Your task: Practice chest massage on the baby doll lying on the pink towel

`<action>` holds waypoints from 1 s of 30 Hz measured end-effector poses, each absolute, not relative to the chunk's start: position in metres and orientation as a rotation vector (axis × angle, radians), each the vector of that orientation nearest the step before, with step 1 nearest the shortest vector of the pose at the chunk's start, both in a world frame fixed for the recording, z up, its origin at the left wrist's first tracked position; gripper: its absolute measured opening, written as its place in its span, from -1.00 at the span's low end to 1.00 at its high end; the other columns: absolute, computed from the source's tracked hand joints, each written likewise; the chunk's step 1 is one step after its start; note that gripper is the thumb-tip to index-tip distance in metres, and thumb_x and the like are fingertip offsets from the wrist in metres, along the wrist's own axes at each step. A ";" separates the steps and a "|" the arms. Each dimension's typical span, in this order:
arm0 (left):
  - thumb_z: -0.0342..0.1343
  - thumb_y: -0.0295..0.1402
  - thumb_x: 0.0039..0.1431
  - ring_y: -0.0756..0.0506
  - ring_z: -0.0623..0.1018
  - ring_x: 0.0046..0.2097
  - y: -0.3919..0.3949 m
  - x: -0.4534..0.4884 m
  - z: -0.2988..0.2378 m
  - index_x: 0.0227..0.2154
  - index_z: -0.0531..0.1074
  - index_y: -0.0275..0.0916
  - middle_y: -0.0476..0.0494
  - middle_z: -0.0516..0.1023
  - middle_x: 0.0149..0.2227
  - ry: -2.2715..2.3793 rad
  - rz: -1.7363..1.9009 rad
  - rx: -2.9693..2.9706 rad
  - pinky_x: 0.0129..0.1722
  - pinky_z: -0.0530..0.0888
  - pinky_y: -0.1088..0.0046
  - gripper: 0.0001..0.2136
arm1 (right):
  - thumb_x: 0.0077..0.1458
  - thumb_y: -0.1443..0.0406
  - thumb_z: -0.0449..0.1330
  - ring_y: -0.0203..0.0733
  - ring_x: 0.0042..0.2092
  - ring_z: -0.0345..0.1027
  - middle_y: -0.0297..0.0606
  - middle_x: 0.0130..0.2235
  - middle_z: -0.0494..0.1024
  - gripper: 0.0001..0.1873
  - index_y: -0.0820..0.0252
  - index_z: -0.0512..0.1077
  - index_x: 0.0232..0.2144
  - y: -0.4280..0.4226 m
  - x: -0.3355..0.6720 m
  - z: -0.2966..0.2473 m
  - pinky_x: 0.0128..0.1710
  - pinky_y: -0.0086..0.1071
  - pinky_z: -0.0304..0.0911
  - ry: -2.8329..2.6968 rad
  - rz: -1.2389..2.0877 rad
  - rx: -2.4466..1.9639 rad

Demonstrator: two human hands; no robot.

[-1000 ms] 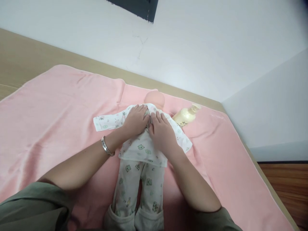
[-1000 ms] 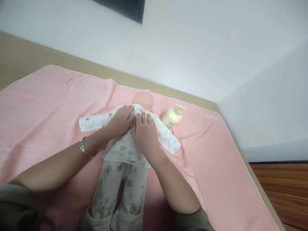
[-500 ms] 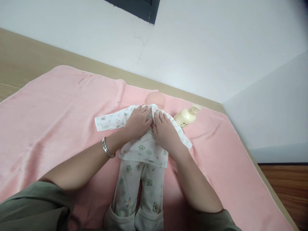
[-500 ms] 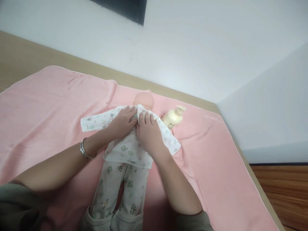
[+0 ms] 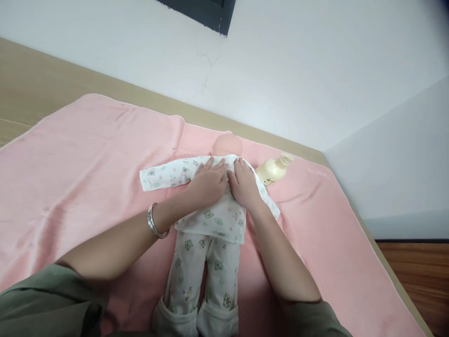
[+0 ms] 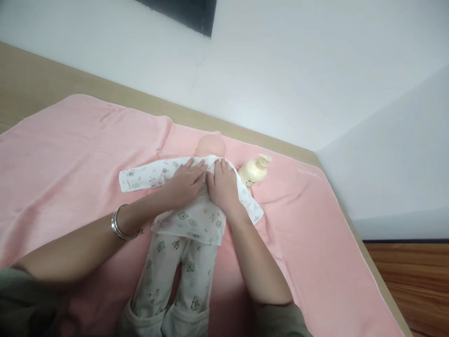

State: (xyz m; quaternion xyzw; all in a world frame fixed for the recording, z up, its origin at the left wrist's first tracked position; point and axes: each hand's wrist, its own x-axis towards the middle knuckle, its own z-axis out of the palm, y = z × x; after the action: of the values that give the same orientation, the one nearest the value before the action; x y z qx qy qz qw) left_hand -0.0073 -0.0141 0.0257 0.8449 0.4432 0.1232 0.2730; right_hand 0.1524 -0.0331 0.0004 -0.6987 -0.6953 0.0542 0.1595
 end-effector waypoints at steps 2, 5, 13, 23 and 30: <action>-0.27 -0.32 0.41 -0.39 0.00 0.55 0.000 -0.010 0.018 0.43 0.15 -0.33 -0.24 0.09 0.52 1.214 0.399 2.243 0.48 0.12 -0.17 -0.42 | 0.43 0.18 -0.20 0.21 0.52 -0.04 0.21 0.47 0.15 -0.33 0.49 0.13 0.41 -0.043 0.142 0.006 0.44 0.20 0.00 -2.022 0.137 -2.030; -0.25 -0.34 0.40 -0.37 0.21 0.48 0.018 -0.012 0.000 0.33 0.28 -0.39 -0.38 0.25 0.45 1.272 0.537 2.287 0.44 0.20 -0.16 -0.47 | 0.42 0.20 -0.14 0.26 0.53 -0.11 0.22 0.49 0.08 -0.34 0.41 0.09 0.44 -0.058 0.125 0.013 0.45 0.25 -0.04 -2.083 0.098 -2.042; -0.26 -0.30 0.43 -0.31 0.23 0.47 0.018 -0.006 -0.022 0.32 0.30 -0.43 -0.40 0.29 0.43 1.346 0.725 2.308 0.49 0.12 -0.05 -0.47 | 0.39 0.19 -0.12 0.21 0.58 -0.40 0.04 0.55 -0.05 -0.35 0.23 0.13 0.45 -0.042 0.132 0.003 0.49 0.28 -0.19 -1.916 0.312 -1.956; -0.18 -0.25 0.40 -0.29 0.24 0.47 0.017 -0.006 -0.019 0.30 0.36 -0.32 -0.27 0.32 0.42 1.351 0.784 2.168 0.50 0.13 -0.04 -0.48 | 0.37 0.16 -0.08 0.04 0.58 -0.31 -0.13 0.58 -0.20 -0.28 0.00 -0.12 0.50 -0.061 0.138 0.023 0.46 0.24 -0.03 -1.696 0.103 -1.714; -0.20 -0.29 0.39 -0.29 0.29 0.43 0.018 -0.005 -0.023 0.27 0.38 -0.38 -0.30 0.37 0.39 1.343 0.814 2.229 0.48 0.15 0.01 -0.49 | 0.34 0.27 -0.08 0.25 0.57 -0.35 0.01 0.53 0.02 -0.40 0.22 0.27 0.37 -0.057 0.114 0.007 0.46 0.38 -0.19 -1.864 0.181 -1.964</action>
State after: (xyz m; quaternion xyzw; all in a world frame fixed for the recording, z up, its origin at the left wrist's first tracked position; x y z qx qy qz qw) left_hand -0.0055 0.0182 -0.0229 0.7999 0.4819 0.2923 0.2062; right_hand 0.1138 -0.0565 0.0069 -0.7073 -0.6712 0.0653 0.2122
